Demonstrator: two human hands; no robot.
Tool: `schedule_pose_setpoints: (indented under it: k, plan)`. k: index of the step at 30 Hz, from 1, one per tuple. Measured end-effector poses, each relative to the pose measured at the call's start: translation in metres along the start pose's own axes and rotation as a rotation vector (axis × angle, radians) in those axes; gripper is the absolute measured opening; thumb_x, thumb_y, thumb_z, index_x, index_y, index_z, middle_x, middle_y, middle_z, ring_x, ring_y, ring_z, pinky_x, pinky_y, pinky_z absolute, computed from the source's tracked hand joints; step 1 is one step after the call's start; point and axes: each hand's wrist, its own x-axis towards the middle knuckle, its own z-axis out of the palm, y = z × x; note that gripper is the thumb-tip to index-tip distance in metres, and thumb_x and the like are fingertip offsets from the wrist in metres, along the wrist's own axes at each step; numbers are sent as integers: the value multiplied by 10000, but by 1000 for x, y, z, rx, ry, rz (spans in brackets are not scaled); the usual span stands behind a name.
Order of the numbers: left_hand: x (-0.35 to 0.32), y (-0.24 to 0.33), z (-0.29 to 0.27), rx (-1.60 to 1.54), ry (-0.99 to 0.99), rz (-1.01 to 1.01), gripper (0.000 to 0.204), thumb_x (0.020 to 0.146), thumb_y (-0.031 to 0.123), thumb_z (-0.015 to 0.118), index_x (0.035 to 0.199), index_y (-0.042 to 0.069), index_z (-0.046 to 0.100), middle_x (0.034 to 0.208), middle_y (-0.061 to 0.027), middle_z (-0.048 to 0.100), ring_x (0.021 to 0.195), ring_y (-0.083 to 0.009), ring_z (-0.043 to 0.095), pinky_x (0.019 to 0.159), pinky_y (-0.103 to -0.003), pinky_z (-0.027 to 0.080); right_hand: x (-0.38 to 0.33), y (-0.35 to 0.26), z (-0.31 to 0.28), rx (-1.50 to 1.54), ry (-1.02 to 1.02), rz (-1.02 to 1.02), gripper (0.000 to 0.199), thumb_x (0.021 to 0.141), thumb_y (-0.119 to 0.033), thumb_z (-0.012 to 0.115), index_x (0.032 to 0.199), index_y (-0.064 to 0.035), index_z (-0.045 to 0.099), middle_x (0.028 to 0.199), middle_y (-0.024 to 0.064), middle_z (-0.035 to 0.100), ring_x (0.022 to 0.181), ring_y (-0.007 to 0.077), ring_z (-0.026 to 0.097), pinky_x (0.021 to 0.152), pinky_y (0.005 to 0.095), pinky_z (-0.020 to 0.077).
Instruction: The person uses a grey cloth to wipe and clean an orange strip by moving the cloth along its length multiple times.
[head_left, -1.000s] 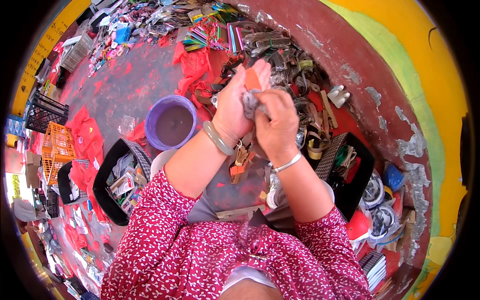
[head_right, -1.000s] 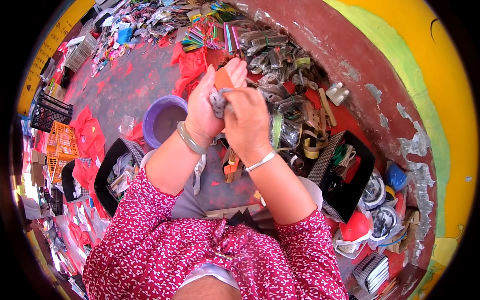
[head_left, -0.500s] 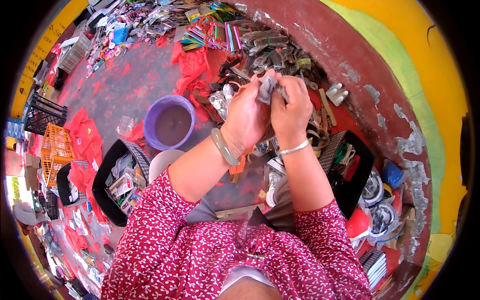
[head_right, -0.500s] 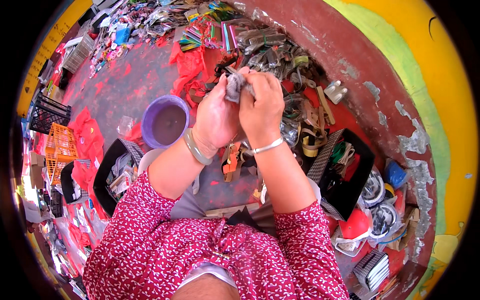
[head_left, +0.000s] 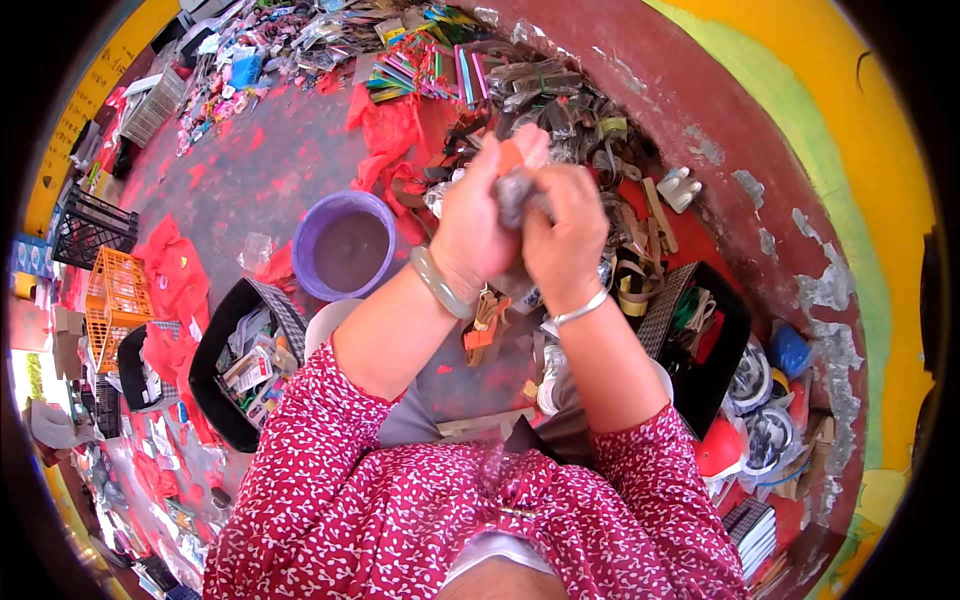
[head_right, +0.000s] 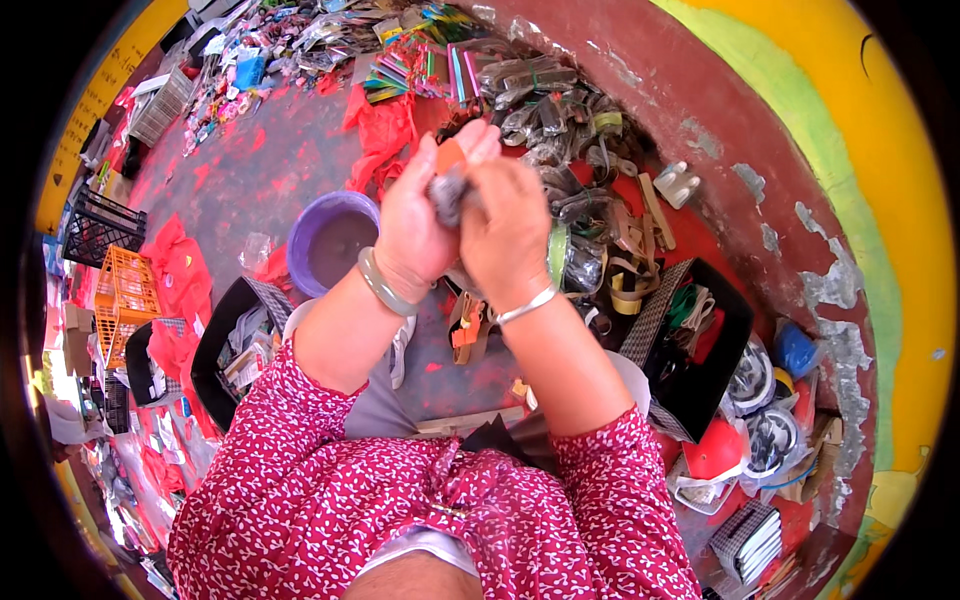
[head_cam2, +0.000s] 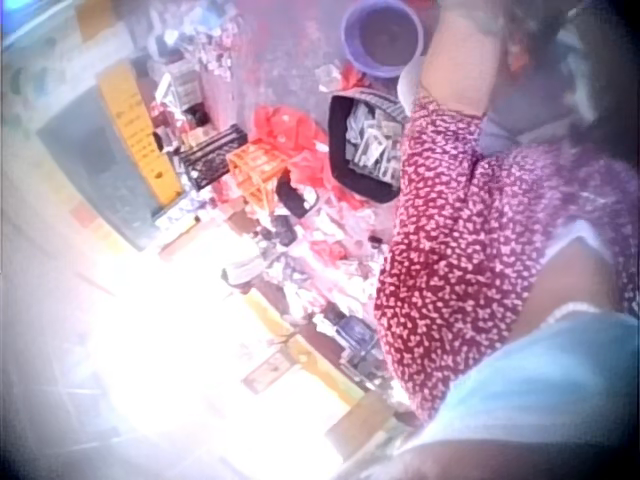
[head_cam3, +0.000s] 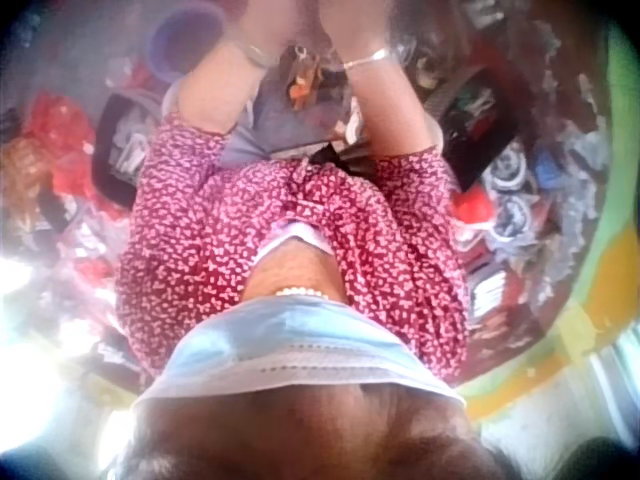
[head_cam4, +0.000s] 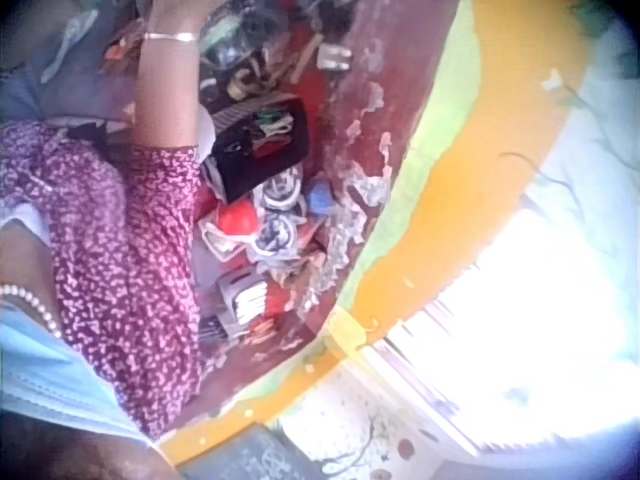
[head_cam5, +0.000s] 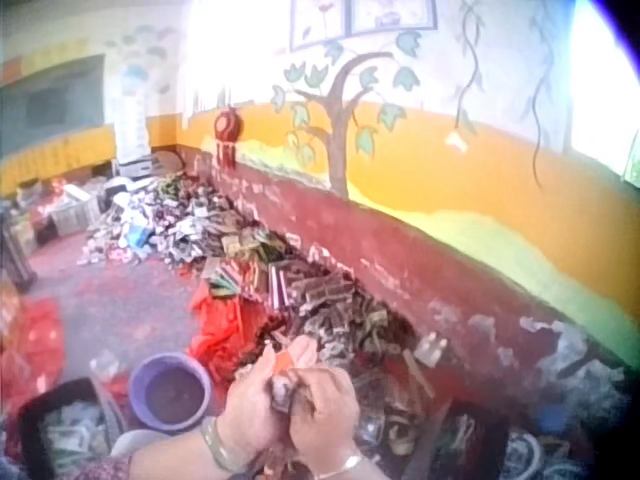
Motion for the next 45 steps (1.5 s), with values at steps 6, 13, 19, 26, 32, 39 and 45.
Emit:
schedule_pose_setpoints:
  k: [6, 13, 19, 26, 32, 39, 45]
  plan:
    - [6, 0, -2, -59, -76, 4, 582, 990, 370, 343, 1397, -43, 284, 1469, -177, 293, 1357, -242, 296, 1126, -364, 208, -9, -6, -5, -19, -44, -109, 208, 702, 44, 591, 895, -33, 591, 891, 161, 587, 874, 350, 564, 781, 409, 464]
    - [-2, -13, -4, -137, -34, -84, 415, 991, 323, 371, 1254, 15, 460, 1246, -101, 523, 1180, -235, 462, 1072, -370, 292, 2, 8, -8, 1, 22, 76, 191, 685, 62, 587, 856, -23, 576, 865, 158, 589, 844, 350, 564, 754, 403, 464]
    - [1, -6, -1, -83, 37, -113, 540, 995, 367, 288, 1348, -33, 376, 1373, -137, 443, 1281, -263, 396, 1112, -383, 245, 2, 18, -2, -88, 38, -56, 185, 697, 44, 584, 868, -25, 581, 885, 159, 591, 857, 367, 565, 767, 410, 471]
    - [9, 21, -12, -241, -194, -131, 622, 974, 407, 351, 1375, -62, 282, 1431, -241, 314, 1342, -342, 299, 1123, -451, 219, 26, 83, -43, 1203, 267, 999, 221, 833, -117, 630, 1009, 15, 624, 944, 86, 658, 808, 192, 637, 702, 307, 526]
    - [14, 44, -15, -277, -204, -92, 600, 978, 387, 341, 1345, -85, 292, 1423, -275, 300, 1339, -374, 293, 1113, -512, 224, 14, 65, -43, 986, -372, 1099, 314, 840, -15, 592, 1152, 8, 576, 1006, 101, 651, 865, 175, 637, 750, 274, 527]
    - [24, 63, -22, -323, -195, -20, 640, 959, 451, 365, 1249, -120, 353, 1364, -306, 359, 1303, -402, 334, 1087, -548, 260, -14, 45, -10, 989, -981, 1087, 221, 846, 2, 596, 1066, 9, 614, 941, 74, 677, 827, 131, 651, 756, 262, 526]
    - [25, 57, -24, -135, -11, 23, 731, 929, 499, 427, 1269, -138, 312, 1360, -289, 381, 1267, -376, 402, 1095, -460, 293, -9, 28, -15, 1199, -712, 1072, 138, 872, 13, 557, 979, 38, 640, 915, 95, 684, 797, 155, 669, 746, 270, 542]
